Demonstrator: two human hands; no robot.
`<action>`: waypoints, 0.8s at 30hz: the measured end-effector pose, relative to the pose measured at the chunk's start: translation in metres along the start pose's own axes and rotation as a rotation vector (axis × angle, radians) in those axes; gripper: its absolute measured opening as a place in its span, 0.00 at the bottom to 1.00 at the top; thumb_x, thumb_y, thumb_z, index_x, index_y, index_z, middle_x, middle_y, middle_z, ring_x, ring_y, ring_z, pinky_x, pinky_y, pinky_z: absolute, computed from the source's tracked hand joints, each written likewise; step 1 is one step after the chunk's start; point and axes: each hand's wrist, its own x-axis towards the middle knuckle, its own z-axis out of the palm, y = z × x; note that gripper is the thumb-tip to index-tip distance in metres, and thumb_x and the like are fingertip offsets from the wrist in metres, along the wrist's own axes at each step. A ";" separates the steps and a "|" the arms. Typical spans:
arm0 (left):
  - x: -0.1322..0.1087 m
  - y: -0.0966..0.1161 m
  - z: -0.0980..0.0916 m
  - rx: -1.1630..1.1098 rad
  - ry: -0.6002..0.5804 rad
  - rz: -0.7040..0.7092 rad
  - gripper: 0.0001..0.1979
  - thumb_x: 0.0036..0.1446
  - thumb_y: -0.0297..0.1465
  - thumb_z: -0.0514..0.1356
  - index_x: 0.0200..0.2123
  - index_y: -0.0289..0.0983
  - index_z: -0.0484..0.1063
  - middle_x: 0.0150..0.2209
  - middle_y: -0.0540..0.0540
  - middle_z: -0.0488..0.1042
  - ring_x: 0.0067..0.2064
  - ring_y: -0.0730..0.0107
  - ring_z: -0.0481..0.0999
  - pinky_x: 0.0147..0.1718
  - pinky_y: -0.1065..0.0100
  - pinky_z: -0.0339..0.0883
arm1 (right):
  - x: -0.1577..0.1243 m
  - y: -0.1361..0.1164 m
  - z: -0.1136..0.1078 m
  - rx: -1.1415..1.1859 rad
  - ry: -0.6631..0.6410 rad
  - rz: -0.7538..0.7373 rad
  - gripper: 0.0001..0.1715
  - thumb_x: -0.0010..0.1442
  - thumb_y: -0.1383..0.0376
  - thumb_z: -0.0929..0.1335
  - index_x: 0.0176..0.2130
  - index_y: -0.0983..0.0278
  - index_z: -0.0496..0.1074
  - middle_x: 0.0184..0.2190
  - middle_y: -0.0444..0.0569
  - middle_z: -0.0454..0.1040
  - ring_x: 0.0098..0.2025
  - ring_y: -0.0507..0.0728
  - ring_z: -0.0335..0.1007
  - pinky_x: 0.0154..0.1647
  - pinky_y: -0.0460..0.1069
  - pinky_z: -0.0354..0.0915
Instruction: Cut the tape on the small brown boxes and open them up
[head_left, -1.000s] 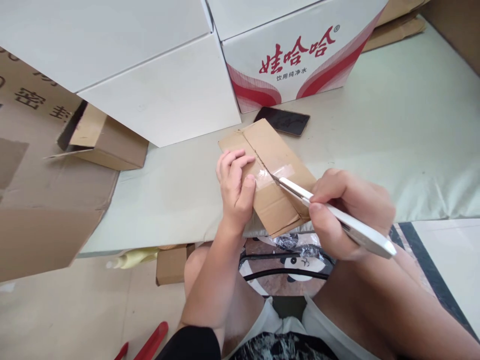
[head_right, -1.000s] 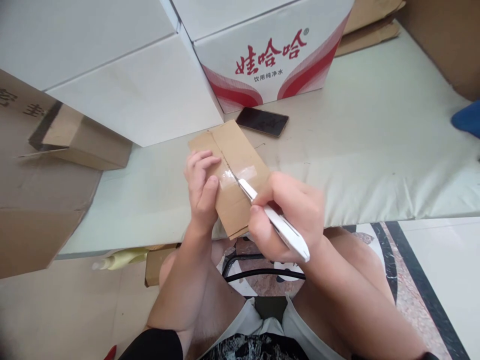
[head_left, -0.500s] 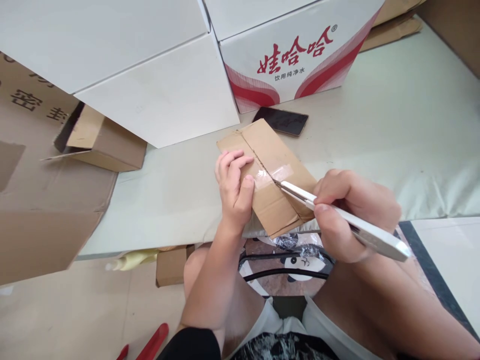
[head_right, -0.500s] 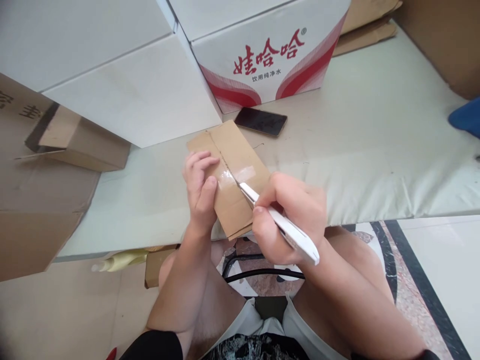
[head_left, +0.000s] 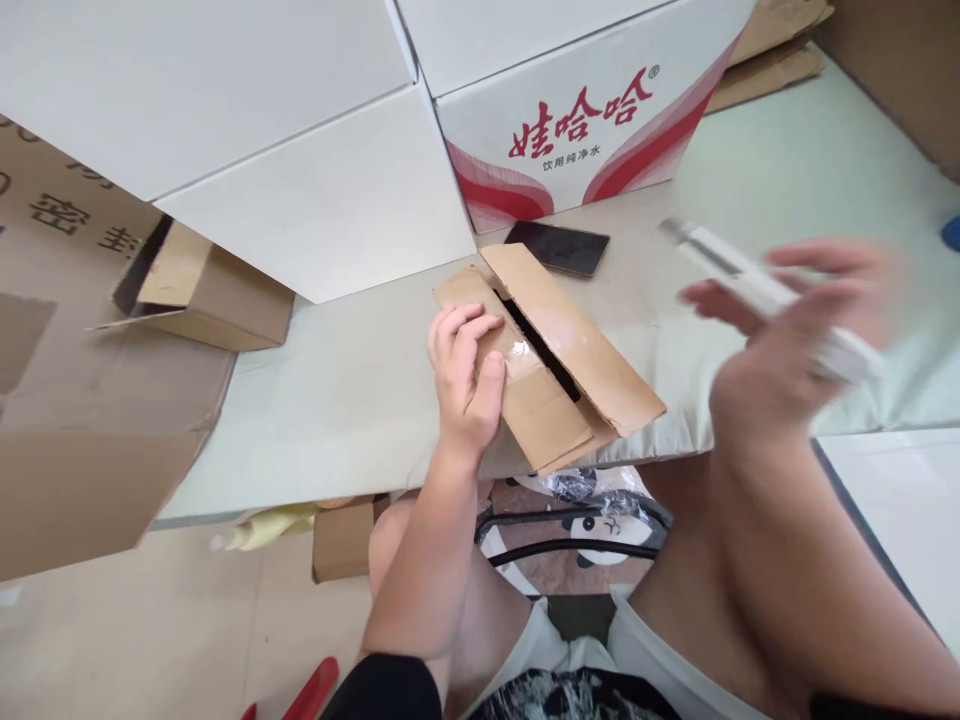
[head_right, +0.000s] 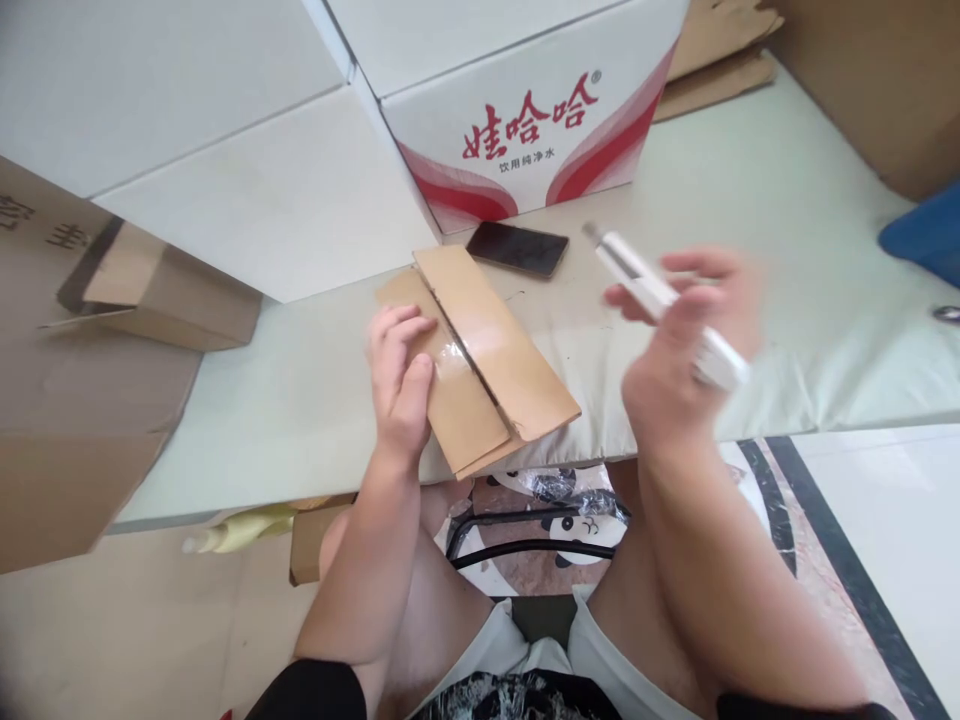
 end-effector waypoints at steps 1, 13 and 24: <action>0.001 -0.002 -0.002 -0.001 -0.010 0.001 0.22 0.71 0.47 0.49 0.53 0.40 0.73 0.58 0.38 0.72 0.66 0.53 0.66 0.71 0.48 0.52 | 0.002 0.007 0.002 -0.060 0.059 0.062 0.32 0.70 0.39 0.55 0.45 0.60 0.69 0.31 0.50 0.74 0.34 0.60 0.79 0.31 0.54 0.71; 0.008 -0.038 -0.066 -0.207 -0.016 -0.256 0.07 0.60 0.34 0.61 0.33 0.43 0.80 0.58 0.45 0.74 0.62 0.53 0.73 0.62 0.52 0.72 | 0.004 0.052 -0.014 -0.866 -0.462 0.260 0.42 0.56 0.68 0.67 0.68 0.59 0.64 0.66 0.67 0.68 0.67 0.81 0.63 0.59 0.81 0.61; -0.002 0.007 -0.116 -0.162 -0.483 -0.263 0.34 0.59 0.61 0.56 0.53 0.42 0.81 0.70 0.38 0.59 0.75 0.38 0.53 0.71 0.46 0.58 | -0.012 0.012 0.022 -0.204 -0.739 -0.094 0.28 0.63 0.64 0.62 0.61 0.64 0.69 0.63 0.61 0.72 0.65 0.67 0.69 0.67 0.68 0.64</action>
